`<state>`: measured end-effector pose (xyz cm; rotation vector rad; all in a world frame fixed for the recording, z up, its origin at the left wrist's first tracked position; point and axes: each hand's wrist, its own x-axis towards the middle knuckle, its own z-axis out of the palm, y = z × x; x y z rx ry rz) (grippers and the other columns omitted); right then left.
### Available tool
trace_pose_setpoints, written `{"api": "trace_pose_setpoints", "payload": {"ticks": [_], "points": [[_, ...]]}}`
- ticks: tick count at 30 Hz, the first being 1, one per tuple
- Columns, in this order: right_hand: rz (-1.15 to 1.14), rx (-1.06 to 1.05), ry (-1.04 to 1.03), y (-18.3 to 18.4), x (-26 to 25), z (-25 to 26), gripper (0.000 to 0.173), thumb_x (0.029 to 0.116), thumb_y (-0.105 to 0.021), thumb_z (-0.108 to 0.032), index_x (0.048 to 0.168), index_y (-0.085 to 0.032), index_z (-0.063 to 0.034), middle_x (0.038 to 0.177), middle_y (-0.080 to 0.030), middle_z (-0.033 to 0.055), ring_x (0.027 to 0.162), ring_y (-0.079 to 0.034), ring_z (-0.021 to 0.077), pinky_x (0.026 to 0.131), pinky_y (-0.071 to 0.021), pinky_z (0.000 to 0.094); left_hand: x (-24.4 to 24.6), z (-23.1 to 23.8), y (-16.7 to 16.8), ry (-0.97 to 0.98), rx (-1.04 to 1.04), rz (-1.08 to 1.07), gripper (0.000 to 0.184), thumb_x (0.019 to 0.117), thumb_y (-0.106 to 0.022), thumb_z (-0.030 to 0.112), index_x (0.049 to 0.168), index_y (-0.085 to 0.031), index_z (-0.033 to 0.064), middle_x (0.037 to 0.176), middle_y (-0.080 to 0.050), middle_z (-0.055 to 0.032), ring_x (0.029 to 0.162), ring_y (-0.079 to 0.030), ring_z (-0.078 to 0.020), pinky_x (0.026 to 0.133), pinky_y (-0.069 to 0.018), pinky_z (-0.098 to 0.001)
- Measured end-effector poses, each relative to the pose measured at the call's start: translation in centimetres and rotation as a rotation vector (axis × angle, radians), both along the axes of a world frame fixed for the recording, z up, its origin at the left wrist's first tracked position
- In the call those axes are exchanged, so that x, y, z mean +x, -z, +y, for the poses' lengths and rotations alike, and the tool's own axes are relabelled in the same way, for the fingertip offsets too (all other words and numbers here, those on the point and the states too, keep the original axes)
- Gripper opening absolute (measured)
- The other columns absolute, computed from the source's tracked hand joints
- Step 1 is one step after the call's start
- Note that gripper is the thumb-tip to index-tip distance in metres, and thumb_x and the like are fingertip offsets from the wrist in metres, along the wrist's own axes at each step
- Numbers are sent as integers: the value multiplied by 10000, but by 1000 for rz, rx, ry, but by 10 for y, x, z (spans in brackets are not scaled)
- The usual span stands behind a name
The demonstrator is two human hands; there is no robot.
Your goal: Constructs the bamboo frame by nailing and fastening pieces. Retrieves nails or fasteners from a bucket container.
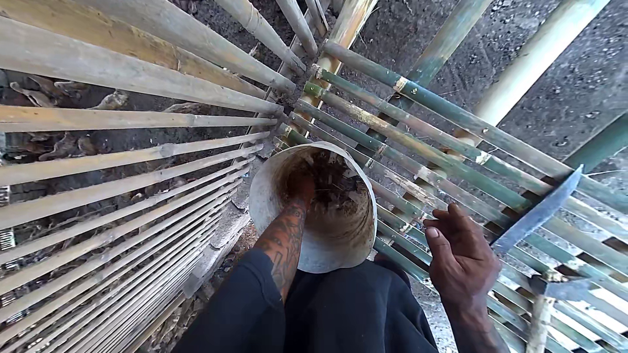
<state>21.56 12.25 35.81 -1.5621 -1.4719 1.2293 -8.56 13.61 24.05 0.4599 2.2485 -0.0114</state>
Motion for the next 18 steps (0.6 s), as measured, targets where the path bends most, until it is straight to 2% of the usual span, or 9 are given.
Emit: {"api": "trace_pose_setpoints", "payload": {"ticks": [2,5,7,10,13,15,18], "points": [[-8,-9,2,-1,0,1,572,1004,-592,-225,1366,-481,204,1185,-667,194,964,-683,70,879,-574,209,1,0,0,58,-39,18,269,1003,-620,249,1190,-732,92,1209,-709,-182,1164,-661,-368,985,-514,-615],[-10,-21,3,2,2,-1,576,1003,-591,-225,1373,-476,201,1191,-666,199,962,-684,72,877,-574,210,5,-3,-7,169,-153,19,313,951,-656,249,1226,-691,103,1196,-706,-197,1125,-676,-395,906,-544,-641],[-9,-22,0,4,1,-1,586,1000,-601,-229,1379,-472,198,1197,-663,203,967,-686,78,878,-576,215,7,-3,-14,219,-229,-4,307,940,-687,267,1180,-702,77,1165,-709,-214,1093,-685,-406,876,-548,-647],[-11,-22,-3,4,0,2,589,1000,-607,-230,1380,-470,198,1197,-663,198,974,-684,81,878,-577,218,10,-4,-17,254,-271,-26,292,966,-664,297,1161,-717,87,1153,-719,-201,1096,-689,-393,896,-544,-636],[8,-28,8,3,-2,4,601,994,-615,-227,1381,-459,206,1201,-664,196,974,-686,82,879,-576,217,10,-9,-17,209,-296,-54,314,978,-654,328,1075,-737,41,1127,-723,-213,1098,-689,-383,920,-538,-612],[15,-33,10,3,-2,5,604,995,-611,-224,1383,-453,210,1209,-662,200,983,-687,81,885,-577,216,8,-11,-18,155,-295,-81,341,996,-643,332,1091,-742,20,1170,-714,-220,1143,-675,-373,976,-522,-591],[8,-40,-1,4,-2,5,604,996,-606,-222,1387,-447,210,1207,-658,198,983,-684,77,887,-573,212,8,-12,-16,128,-289,-82,355,1008,-632,332,1079,-742,2,1189,-705,-231,1168,-661,-378,998,-511,-584]]}}
